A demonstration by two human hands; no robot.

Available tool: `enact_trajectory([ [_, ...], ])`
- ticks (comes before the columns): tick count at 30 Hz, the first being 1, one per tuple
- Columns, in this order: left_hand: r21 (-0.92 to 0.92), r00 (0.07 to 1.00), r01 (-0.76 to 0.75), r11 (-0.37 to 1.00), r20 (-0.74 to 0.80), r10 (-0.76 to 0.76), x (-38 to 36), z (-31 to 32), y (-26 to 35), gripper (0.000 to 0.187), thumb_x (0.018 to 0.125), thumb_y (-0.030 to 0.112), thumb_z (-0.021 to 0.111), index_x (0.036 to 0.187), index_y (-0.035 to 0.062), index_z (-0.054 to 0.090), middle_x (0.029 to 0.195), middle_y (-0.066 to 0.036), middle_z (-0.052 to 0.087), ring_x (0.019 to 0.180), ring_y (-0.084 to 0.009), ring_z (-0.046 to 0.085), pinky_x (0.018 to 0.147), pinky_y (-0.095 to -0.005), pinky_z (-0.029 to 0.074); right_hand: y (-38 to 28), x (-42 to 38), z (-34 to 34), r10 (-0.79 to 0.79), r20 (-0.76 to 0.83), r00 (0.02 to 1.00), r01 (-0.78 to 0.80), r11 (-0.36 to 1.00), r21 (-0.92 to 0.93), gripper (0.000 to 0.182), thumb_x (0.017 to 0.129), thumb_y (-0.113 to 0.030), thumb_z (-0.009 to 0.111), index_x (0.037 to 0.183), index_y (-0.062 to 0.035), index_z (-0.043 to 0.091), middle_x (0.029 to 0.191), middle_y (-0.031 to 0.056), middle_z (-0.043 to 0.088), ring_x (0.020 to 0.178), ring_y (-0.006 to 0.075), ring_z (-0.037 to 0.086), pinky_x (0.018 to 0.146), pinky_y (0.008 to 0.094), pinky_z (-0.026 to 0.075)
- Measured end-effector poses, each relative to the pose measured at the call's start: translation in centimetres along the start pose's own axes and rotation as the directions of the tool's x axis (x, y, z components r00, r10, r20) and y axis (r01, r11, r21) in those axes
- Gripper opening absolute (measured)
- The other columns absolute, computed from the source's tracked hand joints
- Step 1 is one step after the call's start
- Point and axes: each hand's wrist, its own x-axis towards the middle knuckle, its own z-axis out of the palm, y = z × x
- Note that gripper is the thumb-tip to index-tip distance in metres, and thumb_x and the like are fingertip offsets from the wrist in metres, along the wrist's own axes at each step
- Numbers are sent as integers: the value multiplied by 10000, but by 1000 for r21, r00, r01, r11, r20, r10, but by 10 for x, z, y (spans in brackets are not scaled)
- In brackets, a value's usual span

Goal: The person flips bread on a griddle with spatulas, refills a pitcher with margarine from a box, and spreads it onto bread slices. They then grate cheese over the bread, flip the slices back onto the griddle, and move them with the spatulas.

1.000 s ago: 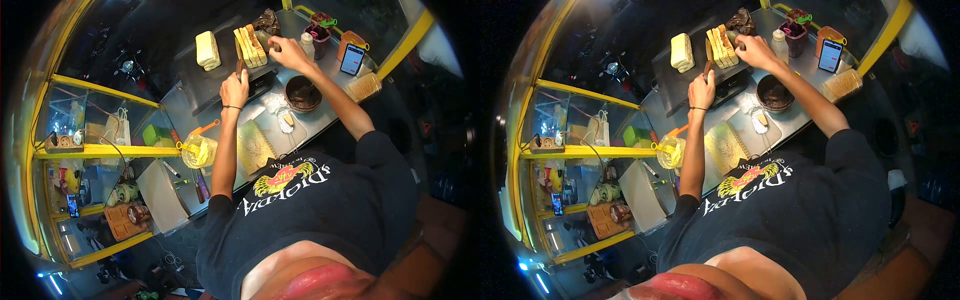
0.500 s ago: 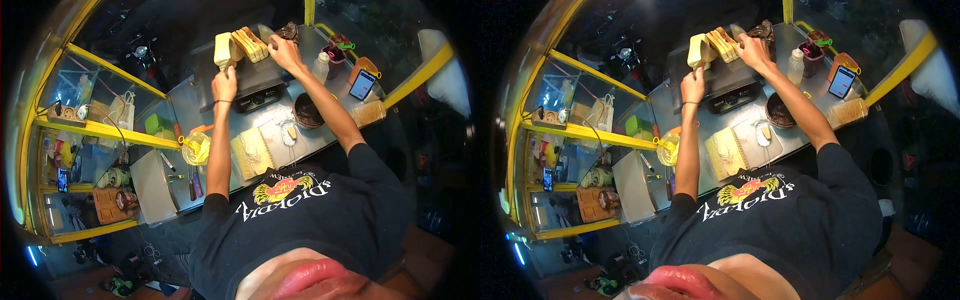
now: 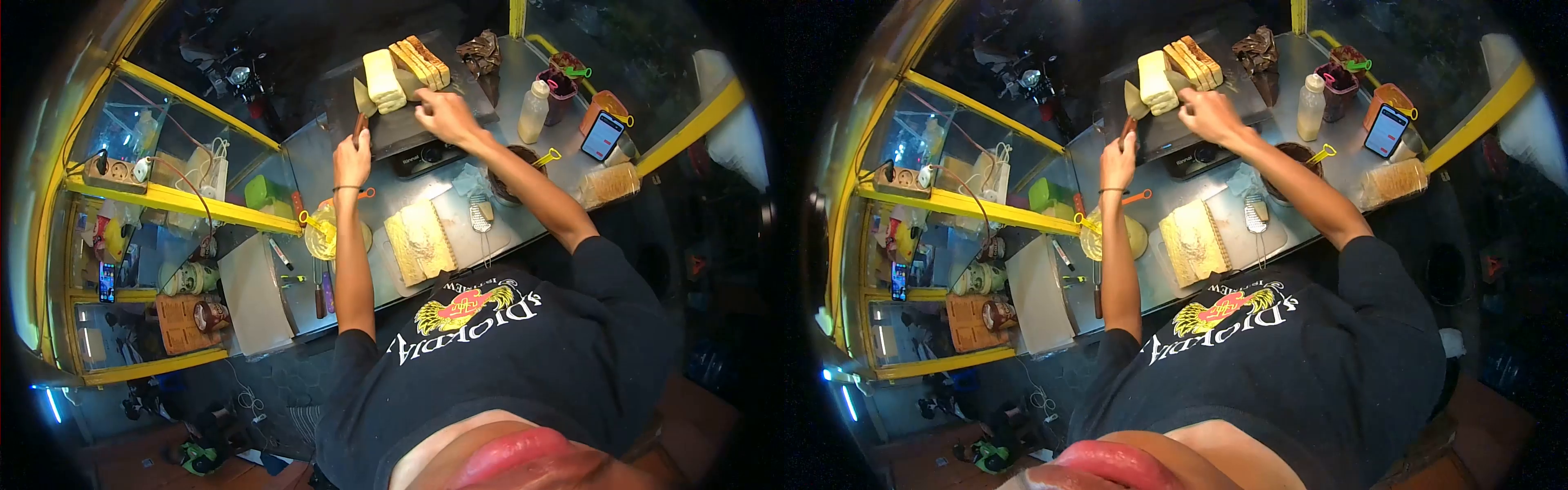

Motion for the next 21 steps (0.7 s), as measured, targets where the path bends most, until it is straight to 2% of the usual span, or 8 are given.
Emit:
enact_trajectory([
  [2, -132, 984, 152, 980, 117, -137, -22, -35, 9, 500, 929, 450, 499, 812, -5, 668, 614, -153, 606, 606, -240, 617, 592, -368, 461, 9, -18, -29, 14, -73, 997, -2, 986, 164, 255, 827, -191, 619, 1017, -21, 628, 708, 174, 669, 651, 295, 687, 588, 402, 537],
  [5, -270, 968, 239, 933, 141, -207, -40, -56, -9, 499, 944, 451, 497, 782, 10, 664, 555, -28, 555, 519, -103, 525, 495, -298, 395, 33, -32, -67, 450, 250, 857, -510, 673, 535, 235, 873, -199, 579, 986, 1, 628, 694, 133, 667, 543, 198, 660, 455, 291, 523],
  [10, -348, 953, 260, 901, 243, -182, -37, -22, -9, 447, 954, 413, 497, 817, 16, 648, 559, -40, 566, 520, -129, 560, 496, -301, 424, 54, -20, -38, 563, 389, 729, -666, 456, 590, 284, 934, -217, 543, 1084, 19, 592, 764, 150, 677, 554, 167, 645, 485, 260, 533],
  [12, -191, 967, 175, 966, 217, -132, -41, -23, 20, 438, 951, 403, 501, 818, 11, 644, 557, -58, 578, 531, -160, 593, 507, -315, 442, 43, -4, -15, 547, 398, 736, -648, 400, 649, 314, 924, -210, 559, 1108, 44, 568, 810, 169, 681, 585, 174, 651, 527, 264, 551],
  [14, -178, 975, 142, 974, 196, -106, -40, -22, 15, 446, 944, 404, 512, 801, 3, 643, 567, -72, 595, 548, -184, 616, 532, -333, 455, 25, 10, -2, 533, 333, 778, -601, 474, 644, 304, 905, -212, 567, 1076, 39, 591, 777, 151, 681, 563, 172, 648, 523, 265, 545],
  [16, -186, 974, 180, 966, 172, -149, -30, -31, 8, 461, 936, 421, 519, 785, 5, 647, 583, -76, 612, 557, -177, 618, 566, -338, 464, -1, 7, -12, 390, 183, 903, -430, 792, 433, 275, 878, -209, 574, 1005, 28, 632, 714, 125, 674, 546, 163, 649, 517, 265, 535],
  [17, -178, 970, 201, 963, 172, -170, -27, -37, 4, 474, 933, 435, 518, 776, 9, 653, 588, -73, 618, 569, -170, 617, 582, -331, 462, 8, 4, -7, 169, -20, 985, -162, 967, 196, 237, 838, -204, 596, 885, 11, 684, 637, 102, 674, 541, 150, 659, 493, 281, 530],
  [21, -183, 959, 216, 959, 223, -173, -6, -43, -25, 479, 936, 445, 512, 785, 14, 655, 600, -58, 629, 580, -154, 606, 574, -307, 449, 10, -18, -36, 443, 107, 890, -445, 795, 412, 237, 840, -212, 601, 893, 0, 692, 639, 105, 673, 472, 158, 632, 465, 277, 525],
])
